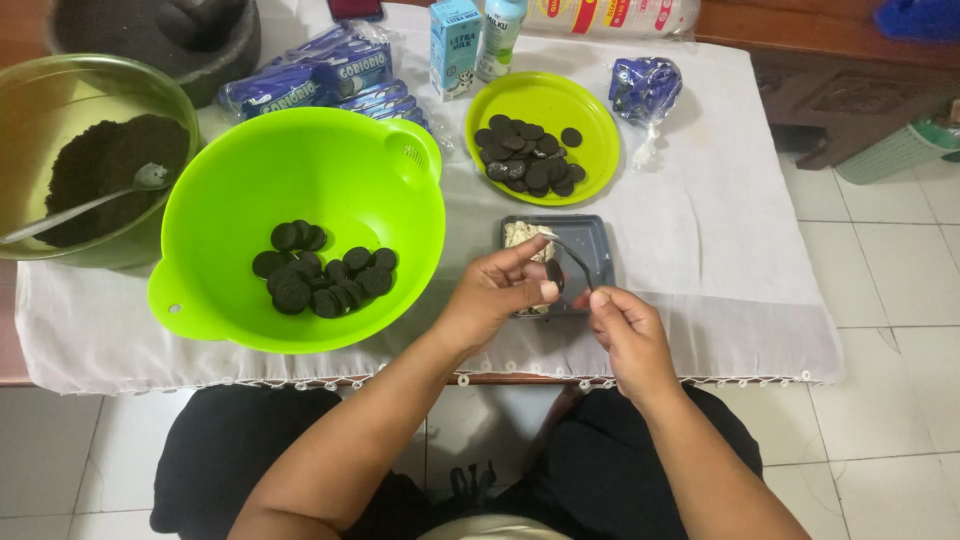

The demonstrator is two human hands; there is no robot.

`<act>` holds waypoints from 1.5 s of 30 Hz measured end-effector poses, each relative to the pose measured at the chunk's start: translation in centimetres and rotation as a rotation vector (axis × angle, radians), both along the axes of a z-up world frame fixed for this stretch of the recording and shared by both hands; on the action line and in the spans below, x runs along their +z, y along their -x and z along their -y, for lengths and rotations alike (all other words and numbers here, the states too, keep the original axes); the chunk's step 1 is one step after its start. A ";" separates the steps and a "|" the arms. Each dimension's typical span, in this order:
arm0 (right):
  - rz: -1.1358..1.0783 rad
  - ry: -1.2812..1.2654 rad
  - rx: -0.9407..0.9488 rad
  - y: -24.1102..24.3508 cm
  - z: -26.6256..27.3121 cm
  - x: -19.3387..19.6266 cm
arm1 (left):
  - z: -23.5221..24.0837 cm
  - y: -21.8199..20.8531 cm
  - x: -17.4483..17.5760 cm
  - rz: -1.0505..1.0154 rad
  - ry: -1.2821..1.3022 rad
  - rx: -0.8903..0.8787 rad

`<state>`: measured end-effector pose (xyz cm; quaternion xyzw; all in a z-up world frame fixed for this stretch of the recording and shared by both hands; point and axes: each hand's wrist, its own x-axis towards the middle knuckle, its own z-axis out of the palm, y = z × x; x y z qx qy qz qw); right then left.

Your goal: Separating chocolate cookies and scraping off the cream filling using a spoon

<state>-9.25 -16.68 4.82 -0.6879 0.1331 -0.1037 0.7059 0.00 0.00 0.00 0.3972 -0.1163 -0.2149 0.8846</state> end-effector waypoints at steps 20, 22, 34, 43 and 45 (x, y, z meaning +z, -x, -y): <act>-0.011 -0.016 -0.054 -0.5 1.5 3.0 | 2.6 -5.4 5.8 0.670 -1.052 0.414; 0.011 -0.002 -0.058 -0.5 2.0 2.9 | 3.8 -7.4 6.2 0.842 -1.229 0.472; -0.004 -0.047 -0.016 -0.2 2.8 2.7 | -0.8 -8.1 12.5 1.093 -1.716 0.434; -0.014 -0.060 0.035 0.2 1.8 3.1 | -19.1 -13.7 7.3 1.030 -2.387 0.089; -0.026 -0.051 0.038 0.1 1.7 3.2 | -21.5 -13.3 6.3 0.907 -2.469 -0.058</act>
